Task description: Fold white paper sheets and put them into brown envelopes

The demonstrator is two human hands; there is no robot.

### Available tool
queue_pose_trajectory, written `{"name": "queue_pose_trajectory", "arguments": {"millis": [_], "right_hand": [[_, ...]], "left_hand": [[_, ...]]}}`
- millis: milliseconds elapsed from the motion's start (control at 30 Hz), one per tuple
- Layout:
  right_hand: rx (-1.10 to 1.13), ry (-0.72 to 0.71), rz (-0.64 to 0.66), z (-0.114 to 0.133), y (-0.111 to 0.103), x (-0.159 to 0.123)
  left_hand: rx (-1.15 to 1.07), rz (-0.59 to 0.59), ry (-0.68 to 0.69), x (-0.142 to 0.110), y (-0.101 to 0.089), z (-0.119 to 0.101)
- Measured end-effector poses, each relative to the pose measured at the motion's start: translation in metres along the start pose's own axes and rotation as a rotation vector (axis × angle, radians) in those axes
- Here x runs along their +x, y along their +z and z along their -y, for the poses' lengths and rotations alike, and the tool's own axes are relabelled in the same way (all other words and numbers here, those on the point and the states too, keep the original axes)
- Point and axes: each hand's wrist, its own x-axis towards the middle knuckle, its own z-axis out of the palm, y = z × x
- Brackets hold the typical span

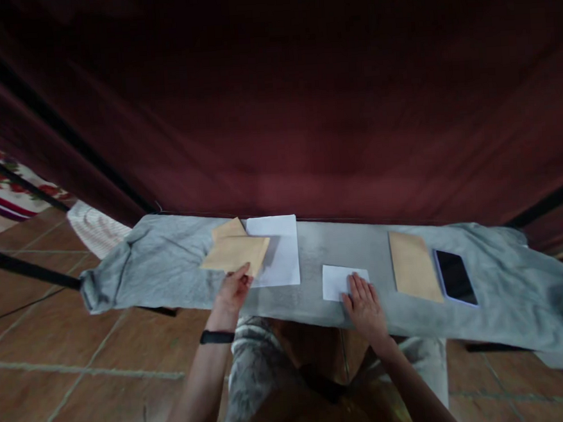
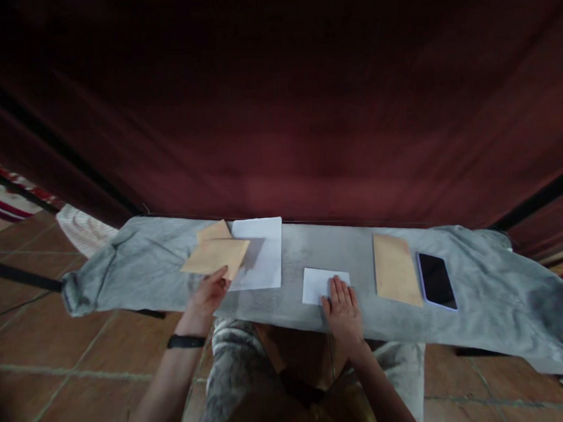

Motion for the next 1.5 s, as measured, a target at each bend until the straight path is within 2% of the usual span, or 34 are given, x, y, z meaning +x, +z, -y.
{"name": "queue_pose_trajectory", "arguments": {"millis": [100, 167, 300, 433, 500, 667, 767, 833, 900, 1000, 1067, 1200, 1267, 1333, 1367, 1400, 1433, 1500], "right_hand": [[0.089, 0.035, 0.011, 0.002, -0.004, 0.006], [0.202, 0.103, 0.027, 0.008, -0.009, 0.013], [0.568, 0.353, 0.099, 0.035, -0.015, 0.031], [1.035, 0.598, 0.260, 0.070, -0.011, 0.045], [1.183, 0.673, 0.258, 0.083, -0.008, 0.049], [1.262, 0.738, 0.213, 0.089, -0.008, 0.056], [1.278, 0.751, 0.185, 0.086, -0.013, 0.057], [1.301, 0.766, 0.175, 0.085, -0.018, 0.056], [1.363, 0.803, 0.190, 0.085, -0.025, 0.055], [1.553, 0.893, 0.224, 0.085, -0.037, 0.053], [1.660, 0.916, 0.244, 0.084, -0.045, 0.052], [1.664, 0.808, 0.318, 0.076, -0.054, 0.052], [1.559, 0.684, 0.296, 0.070, -0.057, 0.054], [1.388, 0.556, 0.239, 0.064, -0.060, 0.056], [1.299, 0.509, 0.217, 0.061, -0.062, 0.057], [1.221, 0.476, 0.209, 0.058, -0.065, 0.057], [1.162, 0.454, 0.208, 0.056, -0.068, 0.057], [1.108, 0.430, 0.214, 0.054, -0.074, 0.055]], "left_hand": [[0.042, 0.108, -0.049, -0.039, 0.017, 0.052], [0.069, 0.153, -0.036, -0.061, 0.026, 0.083], [0.186, 0.272, 0.115, -0.094, 0.041, 0.120], [0.195, 0.365, 0.171, -0.112, 0.052, 0.133], [0.239, 0.382, 0.214, -0.116, 0.053, 0.136], [0.400, 0.431, 0.288, -0.120, 0.044, 0.139], [0.391, 0.414, 0.296, -0.122, 0.038, 0.140], [0.286, 0.396, 0.196, -0.122, 0.037, 0.139], [0.120, 0.361, 0.012, -0.122, 0.037, 0.137], [-0.096, 0.302, -0.258, -0.121, 0.040, 0.131], [-0.155, 0.279, -0.360, -0.121, 0.043, 0.127], [-0.120, 0.291, -0.445, -0.124, 0.041, 0.126], [-0.015, 0.368, -0.497, -0.128, 0.034, 0.129], [0.181, 0.507, -0.514, -0.134, 0.024, 0.132], [0.309, 0.588, -0.470, -0.137, 0.020, 0.133], [0.446, 0.658, -0.360, -0.139, 0.017, 0.132], [0.577, 0.704, -0.180, -0.141, 0.015, 0.130], [0.812, 0.725, 0.316, -0.141, 0.016, 0.122]]}}
